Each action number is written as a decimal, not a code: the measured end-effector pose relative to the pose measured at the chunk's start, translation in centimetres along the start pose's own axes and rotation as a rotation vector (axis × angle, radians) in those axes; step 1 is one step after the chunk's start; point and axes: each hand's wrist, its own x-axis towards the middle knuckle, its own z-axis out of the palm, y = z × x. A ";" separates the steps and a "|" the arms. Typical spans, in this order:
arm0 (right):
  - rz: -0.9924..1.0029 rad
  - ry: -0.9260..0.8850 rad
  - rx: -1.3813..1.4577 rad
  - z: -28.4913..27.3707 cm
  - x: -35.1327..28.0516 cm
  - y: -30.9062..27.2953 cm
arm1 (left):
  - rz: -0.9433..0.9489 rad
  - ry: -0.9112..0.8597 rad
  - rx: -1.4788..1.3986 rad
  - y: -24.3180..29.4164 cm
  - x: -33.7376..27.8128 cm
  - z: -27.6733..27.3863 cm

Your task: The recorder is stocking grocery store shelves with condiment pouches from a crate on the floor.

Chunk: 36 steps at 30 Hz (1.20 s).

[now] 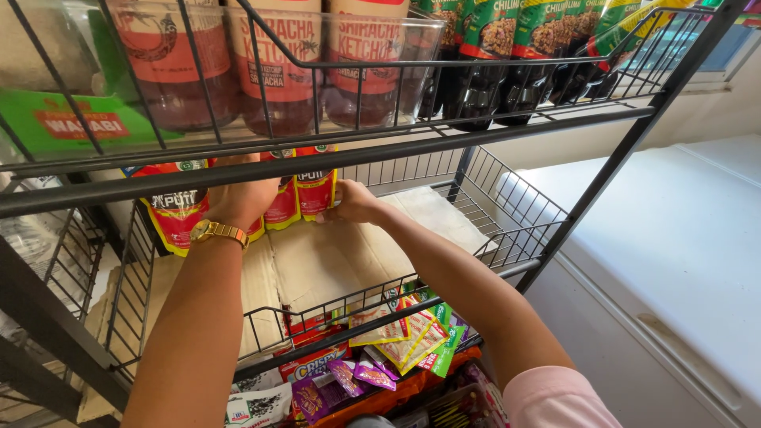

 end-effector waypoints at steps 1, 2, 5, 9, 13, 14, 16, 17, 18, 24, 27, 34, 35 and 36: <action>0.001 0.004 -0.003 0.0 0.1 0.1 | -0.027 -0.027 0.009 0.1 0.0 -0.1; 0.002 0.004 -0.003 -0.1 0.2 0.3 | -0.027 -0.027 0.008 0.0 0.0 0.0; -0.045 -0.012 0.021 -0.1 0.3 0.6 | 0.001 -0.009 0.005 0.0 0.0 -0.1; -0.032 -0.013 0.031 0.0 0.4 0.7 | -0.054 -0.055 -0.008 0.4 0.0 -0.5; -0.019 -0.020 0.055 0.0 -0.4 -0.4 | 0.012 -0.011 -0.009 -0.2 -0.1 0.2; -0.019 -0.020 0.054 -0.1 -0.1 0.0 | 0.012 -0.010 -0.009 -0.3 -0.1 0.3; -0.007 -0.019 0.060 -0.1 0.4 0.6 | 0.029 0.009 0.015 -0.6 -0.1 0.5; -0.007 -0.019 0.059 -0.1 0.5 0.7 | 0.028 0.009 0.015 -0.5 -0.1 0.5; -0.028 -0.021 0.057 -0.1 0.6 0.8 | 0.023 0.007 0.013 -0.5 0.0 0.4; -0.055 -0.024 0.055 -0.2 0.8 1.3 | 0.014 0.015 -0.016 -0.3 0.0 0.3; -0.047 -0.025 0.064 -0.1 0.6 0.9 | 0.004 0.004 -0.003 -0.5 0.0 0.5; -0.064 -0.032 0.051 -0.2 0.7 1.0 | -0.066 -0.061 -0.015 0.4 0.1 -0.5; -0.063 -0.031 0.052 -0.2 0.6 0.9 | -0.066 -0.062 -0.015 0.2 0.0 -0.2; -0.055 -0.022 0.034 -0.2 0.5 0.9 | -0.026 -0.030 -0.007 -0.1 0.0 0.1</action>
